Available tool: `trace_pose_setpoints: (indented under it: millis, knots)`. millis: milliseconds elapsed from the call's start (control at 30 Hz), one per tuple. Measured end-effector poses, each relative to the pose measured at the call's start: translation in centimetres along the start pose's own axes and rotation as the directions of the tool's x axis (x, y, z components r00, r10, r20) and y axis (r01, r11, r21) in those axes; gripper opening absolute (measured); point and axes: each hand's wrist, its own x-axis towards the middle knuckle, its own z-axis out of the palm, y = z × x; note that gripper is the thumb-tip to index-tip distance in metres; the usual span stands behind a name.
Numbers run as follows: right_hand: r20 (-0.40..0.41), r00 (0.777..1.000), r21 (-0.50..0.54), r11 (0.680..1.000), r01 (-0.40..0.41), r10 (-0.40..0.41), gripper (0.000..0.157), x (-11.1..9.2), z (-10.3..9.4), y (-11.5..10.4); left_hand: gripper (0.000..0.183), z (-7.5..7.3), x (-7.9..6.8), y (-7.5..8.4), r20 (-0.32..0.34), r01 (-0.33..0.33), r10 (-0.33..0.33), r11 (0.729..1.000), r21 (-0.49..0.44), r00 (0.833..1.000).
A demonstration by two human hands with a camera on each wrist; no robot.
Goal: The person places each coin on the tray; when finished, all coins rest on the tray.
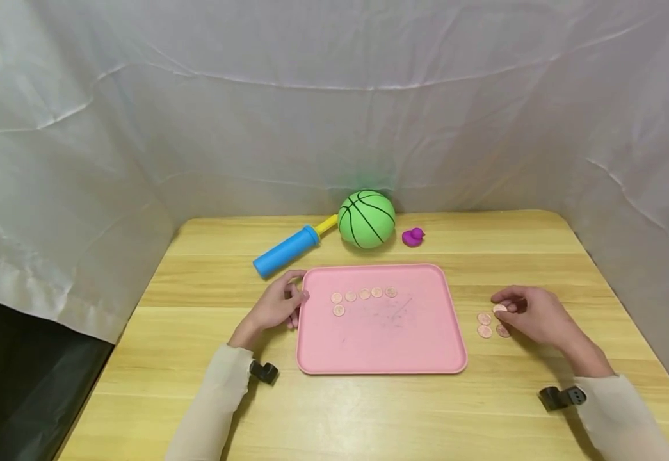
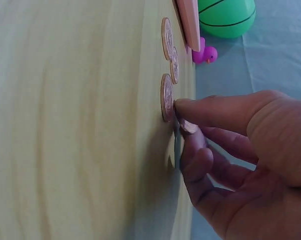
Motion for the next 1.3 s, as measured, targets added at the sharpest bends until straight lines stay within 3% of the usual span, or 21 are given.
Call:
trace_pose_setpoints:
  millis: [133,267,400,533,600,767,1033,1167,1300]
  knots:
    - [-0.013,1.0,0.041,0.999,0.008,-0.008,0.017,-0.1,0.1,0.1,0.052,0.0,0.0,-0.1,0.001,-0.002,0.002,1.0,0.0,1.0]
    - [0.021,0.999,0.158,0.987,-0.043,0.04,0.025,-0.1,-0.2,-0.2,0.052,0.0,0.0,-0.1,-0.003,0.001,-0.001,1.0,0.0,1.0]
    - [0.083,0.992,0.301,0.946,-0.118,0.098,0.04,0.1,-0.6,-0.8,0.053,0.0,-0.1,-0.1,-0.008,0.003,-0.003,1.0,0.0,1.0]
    - [0.127,0.986,0.414,0.898,-0.15,0.106,0.045,0.2,-0.6,-1.6,0.053,-0.1,-0.1,-0.1,-0.007,0.001,-0.001,1.0,0.002,1.0]
    - [0.135,0.985,0.432,0.888,-0.158,0.11,0.046,0.2,-0.5,-2.0,0.052,-0.1,0.0,0.0,-0.007,0.002,-0.002,1.0,0.001,1.0]
    - [0.133,0.985,0.415,0.897,-0.155,0.109,0.05,0.4,0.1,-2.9,0.052,-0.1,0.1,0.2,-0.004,-0.001,0.001,1.0,-0.004,1.0]
    - [0.19,0.974,0.499,0.842,-0.205,0.125,0.049,0.9,0.9,-4.8,0.052,0.0,0.1,-0.1,0.005,-0.003,0.003,1.0,-0.011,1.0]
    - [0.208,0.973,0.525,0.829,-0.193,0.095,0.046,1.2,1.2,-5.8,0.052,0.0,0.1,-0.2,0.002,-0.005,0.005,1.0,-0.008,1.0]
    - [0.194,0.98,0.531,0.836,-0.141,0.042,0.043,1.7,1.7,-6.9,0.052,0.0,0.0,-0.2,0.003,-0.002,0.002,1.0,-0.008,1.0]
